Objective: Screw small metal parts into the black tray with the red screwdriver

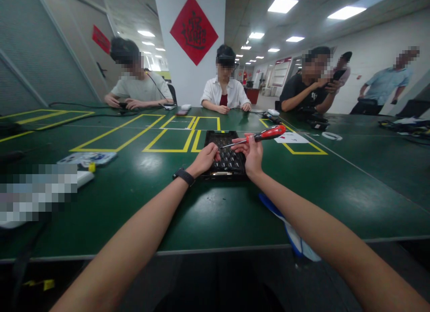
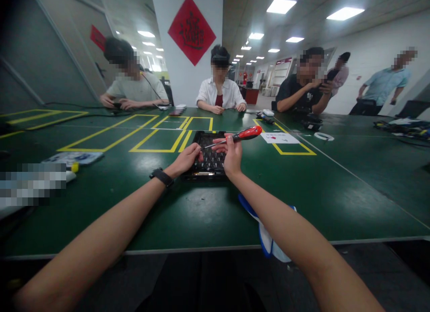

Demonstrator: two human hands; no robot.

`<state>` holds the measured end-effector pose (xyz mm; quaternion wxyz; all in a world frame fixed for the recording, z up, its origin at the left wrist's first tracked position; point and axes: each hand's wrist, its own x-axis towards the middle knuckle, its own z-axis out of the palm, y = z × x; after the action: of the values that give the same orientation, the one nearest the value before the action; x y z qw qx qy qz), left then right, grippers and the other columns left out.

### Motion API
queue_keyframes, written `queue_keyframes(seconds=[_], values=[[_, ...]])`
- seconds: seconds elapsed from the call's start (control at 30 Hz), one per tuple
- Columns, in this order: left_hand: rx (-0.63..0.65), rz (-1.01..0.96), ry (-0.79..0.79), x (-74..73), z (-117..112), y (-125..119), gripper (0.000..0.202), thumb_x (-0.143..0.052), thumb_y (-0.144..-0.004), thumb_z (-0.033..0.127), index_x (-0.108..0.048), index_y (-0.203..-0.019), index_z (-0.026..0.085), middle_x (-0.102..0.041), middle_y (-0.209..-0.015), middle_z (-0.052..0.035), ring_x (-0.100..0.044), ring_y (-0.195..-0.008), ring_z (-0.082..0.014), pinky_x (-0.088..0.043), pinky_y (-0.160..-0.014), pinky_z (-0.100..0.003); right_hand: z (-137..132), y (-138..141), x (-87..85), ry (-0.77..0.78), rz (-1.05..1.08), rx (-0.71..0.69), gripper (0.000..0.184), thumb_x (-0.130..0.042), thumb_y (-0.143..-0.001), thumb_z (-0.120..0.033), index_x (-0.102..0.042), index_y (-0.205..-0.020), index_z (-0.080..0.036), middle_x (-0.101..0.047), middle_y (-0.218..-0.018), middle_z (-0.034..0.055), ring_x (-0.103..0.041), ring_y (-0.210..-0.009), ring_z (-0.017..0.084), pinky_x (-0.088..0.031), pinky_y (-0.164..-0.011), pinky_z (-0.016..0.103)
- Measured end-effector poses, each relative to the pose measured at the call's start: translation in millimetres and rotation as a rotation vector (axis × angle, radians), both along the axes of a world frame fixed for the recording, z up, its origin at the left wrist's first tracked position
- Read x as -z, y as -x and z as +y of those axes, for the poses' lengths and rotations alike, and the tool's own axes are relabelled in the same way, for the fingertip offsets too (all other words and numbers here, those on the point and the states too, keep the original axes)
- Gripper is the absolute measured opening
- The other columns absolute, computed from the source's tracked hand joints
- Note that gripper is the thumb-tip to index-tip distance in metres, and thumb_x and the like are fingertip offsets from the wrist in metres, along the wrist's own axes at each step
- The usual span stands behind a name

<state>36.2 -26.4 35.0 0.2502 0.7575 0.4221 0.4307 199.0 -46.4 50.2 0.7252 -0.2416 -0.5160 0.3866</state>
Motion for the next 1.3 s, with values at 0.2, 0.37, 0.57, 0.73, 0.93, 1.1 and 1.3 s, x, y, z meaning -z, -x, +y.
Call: queue_keyframes(seconds=[0.2, 0.37, 0.57, 0.73, 0.93, 1.1, 1.3], values=[[0.004, 0.007, 0.029, -0.6, -0.8, 0.3, 0.034, -0.027, -0.092, 0.037, -0.046, -0.07, 0.019, -0.055, -0.066, 0.0001, -0.051, -0.065, -0.0116, -0.042, -0.069, -0.025, 2.5, -2.0, 0.3, 0.032, 0.001, -0.004, 0.03, -0.039, -0.086, -0.049, -0.042, -0.095, -0.021, -0.066, -0.075, 0.0022, -0.062, -0.059, 0.011, -0.045, -0.052, 0.021], [0.007, 0.001, 0.027, 0.3, -0.7, 1.1, 0.034, -0.027, -0.091, 0.039, -0.045, -0.07, 0.019, -0.055, -0.067, -0.0003, -0.051, -0.065, -0.012, -0.041, -0.069, -0.025, 5.1, -1.6, 2.0, 0.045, -0.02, 0.005, 0.032, -0.038, -0.086, -0.051, -0.041, -0.096, -0.021, -0.066, -0.077, 0.0024, -0.063, -0.06, 0.01, -0.045, -0.053, 0.021], [-0.001, 0.019, 0.045, -0.1, -1.6, 0.3, 0.034, -0.027, -0.091, 0.039, -0.045, -0.071, 0.019, -0.056, -0.067, -0.0009, -0.052, -0.067, -0.0123, -0.042, -0.071, -0.025, 7.6, -2.4, 3.3, 0.059, -0.025, 0.017, 0.034, -0.037, -0.086, -0.053, -0.041, -0.095, -0.021, -0.066, -0.076, 0.0025, -0.063, -0.06, 0.011, -0.044, -0.052, 0.021], [0.013, 0.023, 0.02, 1.4, -0.4, 1.1, 0.034, -0.028, -0.091, 0.037, -0.046, -0.07, 0.018, -0.057, -0.067, -0.0006, -0.052, -0.066, -0.012, -0.041, -0.07, -0.025, 4.0, -1.9, 0.9, 0.05, -0.024, 0.0, 0.033, -0.037, -0.087, -0.052, -0.041, -0.094, -0.02, -0.066, -0.075, 0.0024, -0.062, -0.058, 0.01, -0.043, -0.05, 0.02], [0.024, -0.006, 0.061, 4.9, 3.9, 2.2, 0.034, -0.029, -0.091, 0.038, -0.048, -0.072, 0.018, -0.059, -0.067, -0.0013, -0.053, -0.064, -0.0121, -0.043, -0.07, -0.026, 0.3, 2.5, 0.6, 0.006, -0.081, 0.016, 0.034, -0.038, -0.086, -0.054, -0.04, -0.097, -0.022, -0.064, -0.076, 0.0, -0.06, -0.058, 0.009, -0.045, -0.053, 0.02], [-0.011, 0.011, 0.077, 7.3, 6.0, 3.0, 0.033, -0.031, -0.09, 0.039, -0.048, -0.07, 0.018, -0.06, -0.065, -0.0016, -0.053, -0.063, -0.0125, -0.042, -0.068, -0.026, -3.2, 5.8, 1.7, -0.07, -0.201, 0.036, 0.031, -0.041, -0.086, -0.051, -0.041, -0.099, -0.023, -0.063, -0.081, -0.0008, -0.06, -0.062, 0.008, -0.047, -0.062, 0.021], [-0.06, 0.028, 0.047, 6.8, 4.8, 3.8, 0.034, -0.028, -0.091, 0.036, -0.048, -0.069, 0.018, -0.06, -0.067, -0.0022, -0.054, -0.064, -0.0131, -0.042, -0.069, -0.026, -0.5, 6.3, 4.1, -0.088, -0.267, -0.06, 0.032, -0.044, -0.085, -0.049, -0.044, -0.102, -0.022, -0.063, -0.087, 0.0002, -0.061, -0.066, 0.008, -0.049, -0.068, 0.023]])
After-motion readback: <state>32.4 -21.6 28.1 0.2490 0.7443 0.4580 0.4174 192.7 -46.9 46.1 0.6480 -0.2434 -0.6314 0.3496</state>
